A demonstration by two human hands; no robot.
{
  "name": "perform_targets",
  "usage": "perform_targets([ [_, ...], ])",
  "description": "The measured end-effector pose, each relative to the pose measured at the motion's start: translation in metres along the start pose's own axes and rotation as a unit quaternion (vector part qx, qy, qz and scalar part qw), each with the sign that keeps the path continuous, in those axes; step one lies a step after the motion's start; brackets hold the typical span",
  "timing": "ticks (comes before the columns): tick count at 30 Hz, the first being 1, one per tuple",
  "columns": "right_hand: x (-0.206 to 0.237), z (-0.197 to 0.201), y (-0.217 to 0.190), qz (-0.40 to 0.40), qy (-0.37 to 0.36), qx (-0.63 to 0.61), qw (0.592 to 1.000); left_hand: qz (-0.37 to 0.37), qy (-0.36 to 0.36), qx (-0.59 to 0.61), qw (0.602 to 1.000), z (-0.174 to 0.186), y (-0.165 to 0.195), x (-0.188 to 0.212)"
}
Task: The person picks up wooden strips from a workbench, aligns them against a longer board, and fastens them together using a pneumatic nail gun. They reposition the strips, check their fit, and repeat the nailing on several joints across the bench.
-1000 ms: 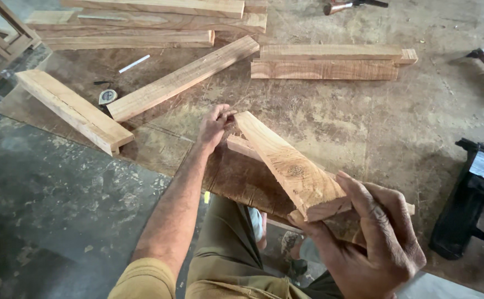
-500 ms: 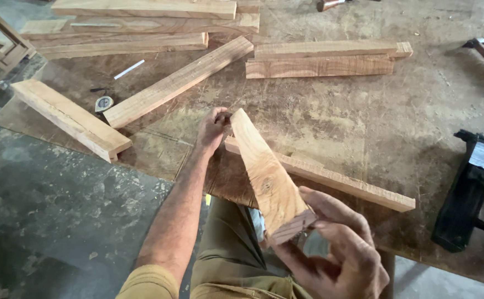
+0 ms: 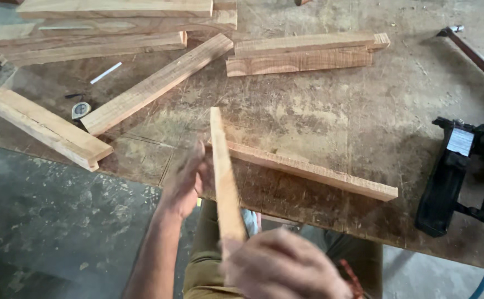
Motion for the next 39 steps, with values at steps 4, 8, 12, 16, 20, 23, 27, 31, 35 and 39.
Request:
perform_targets([
  [4,0.018,-0.039,-0.001,-0.108,-0.109,-0.17,0.973,0.044,-0.06,0.011,0.997,-0.026,0.012,0.039],
  [8,0.041,-0.031,0.015,-0.076,-0.125,-0.185,0.972,-0.127,-0.146,-0.187,0.963,-0.058,0.046,0.03],
  [12,0.076,0.051,0.091,-0.197,0.084,0.089,0.973,-0.285,-0.165,-0.354,0.875,-0.1,0.053,0.013],
  [16,0.158,0.163,0.185,-0.453,0.268,0.215,0.823,-0.369,-0.312,-0.389,0.784,-0.18,0.03,0.008],
  [20,0.204,0.232,0.239,-0.476,0.336,0.188,0.791,-0.421,-0.393,-0.457,0.678,-0.239,-0.016,0.014],
  [23,0.232,0.241,0.26,-0.51,0.307,0.186,0.782,-0.406,-0.436,-0.497,0.631,-0.267,-0.056,0.016],
  [27,0.254,0.241,0.285,-0.531,0.325,0.093,0.777,-0.384,-0.427,-0.516,0.635,-0.277,-0.082,0.006],
  [31,0.265,0.236,0.298,-0.545,0.33,0.068,0.768,-0.341,-0.432,-0.525,0.649,-0.271,-0.086,-0.005],
  [35,0.266,0.226,0.3,-0.553,0.344,0.037,0.759,-0.291,-0.415,-0.556,0.658,-0.259,-0.086,-0.013],
  [39,0.276,0.219,0.297,-0.612,0.348,0.039,0.709,-0.297,-0.412,-0.561,0.654,-0.257,-0.086,-0.012],
])
Point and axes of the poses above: each hand's wrist, its own x-axis away from the middle knuckle, its own z-axis out of the back of the hand, y = z × x, the point moved 10 cm from there along -x, towards the middle knuckle, and after that the axes turned 11 degrees about y, right-handed, at the moved point
